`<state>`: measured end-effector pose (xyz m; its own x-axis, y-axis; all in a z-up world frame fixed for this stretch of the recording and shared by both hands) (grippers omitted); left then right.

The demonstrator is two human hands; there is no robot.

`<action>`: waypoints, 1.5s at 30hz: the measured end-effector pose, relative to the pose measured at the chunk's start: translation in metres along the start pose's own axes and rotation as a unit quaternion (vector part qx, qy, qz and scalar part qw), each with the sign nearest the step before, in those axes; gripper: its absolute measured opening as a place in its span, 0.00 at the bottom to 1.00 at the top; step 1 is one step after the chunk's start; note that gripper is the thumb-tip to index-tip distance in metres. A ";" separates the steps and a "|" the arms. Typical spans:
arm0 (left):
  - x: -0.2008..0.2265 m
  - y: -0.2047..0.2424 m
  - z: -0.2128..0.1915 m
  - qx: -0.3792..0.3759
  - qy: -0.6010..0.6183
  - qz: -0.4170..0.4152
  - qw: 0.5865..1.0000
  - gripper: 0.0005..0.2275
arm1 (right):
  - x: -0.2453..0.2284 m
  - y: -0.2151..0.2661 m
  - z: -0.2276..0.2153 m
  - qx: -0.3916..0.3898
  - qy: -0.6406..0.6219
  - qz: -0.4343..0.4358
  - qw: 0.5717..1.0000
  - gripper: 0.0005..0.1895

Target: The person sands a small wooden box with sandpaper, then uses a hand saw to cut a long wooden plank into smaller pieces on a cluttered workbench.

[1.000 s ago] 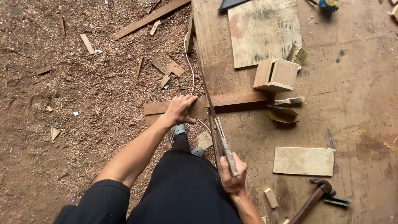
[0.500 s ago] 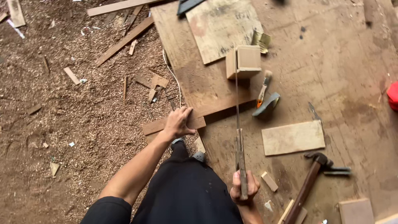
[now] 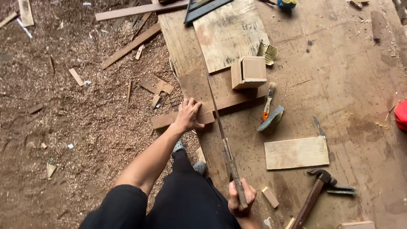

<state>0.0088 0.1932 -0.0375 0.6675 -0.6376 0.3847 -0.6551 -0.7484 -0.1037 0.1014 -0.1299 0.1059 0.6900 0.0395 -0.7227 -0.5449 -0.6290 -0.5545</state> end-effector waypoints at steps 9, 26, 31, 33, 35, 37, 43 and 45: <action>-0.012 -0.030 -0.007 -0.028 0.017 -0.014 0.999 0.50 | 0.018 -0.008 -0.007 -0.009 0.050 -0.103 0.993 0.06; -0.038 0.034 -0.026 0.270 0.126 -0.436 0.849 0.49 | 0.014 -0.027 0.011 -0.003 -0.010 0.160 0.987 0.10; -0.021 0.015 -0.010 0.147 0.138 -0.395 0.896 0.42 | 0.004 -0.047 -0.002 -0.011 0.015 0.112 0.993 0.09; -0.021 0.034 -0.021 0.183 0.088 -0.345 0.916 0.38 | 0.007 -0.045 -0.003 -0.012 0.022 0.070 0.997 0.09; 0.000 0.047 -0.018 0.198 0.072 -0.291 0.933 0.36 | 0.021 -0.026 -0.015 -0.037 0.040 0.087 0.995 0.11; 0.019 0.048 -0.018 0.222 0.072 -0.240 0.942 0.36 | 0.042 -0.001 -0.020 -0.039 0.096 0.021 0.994 0.10; 0.030 0.108 -0.043 0.269 0.117 -0.167 0.941 0.28 | 0.111 0.078 -0.045 0.079 0.211 -0.205 0.953 0.08; 0.029 0.144 -0.041 0.247 0.137 -0.189 0.941 0.27 | 0.136 0.110 -0.045 0.025 0.229 -0.030 0.973 0.11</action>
<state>-0.0808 0.0748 -0.0037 0.6593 -0.2896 0.6939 -0.1003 -0.9485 -0.3006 0.1566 -0.2292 -0.0345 0.8554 -0.2825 -0.4342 -0.5110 -0.5979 -0.6176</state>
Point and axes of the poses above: each hand's wrist, its own y-axis away from the middle knuckle, its own z-axis out of the palm, x = y × z, the point moved 3 cm from there along -y, towards the middle knuckle, and after that the axes turned 14 degrees about x, right-handed, at the moved point
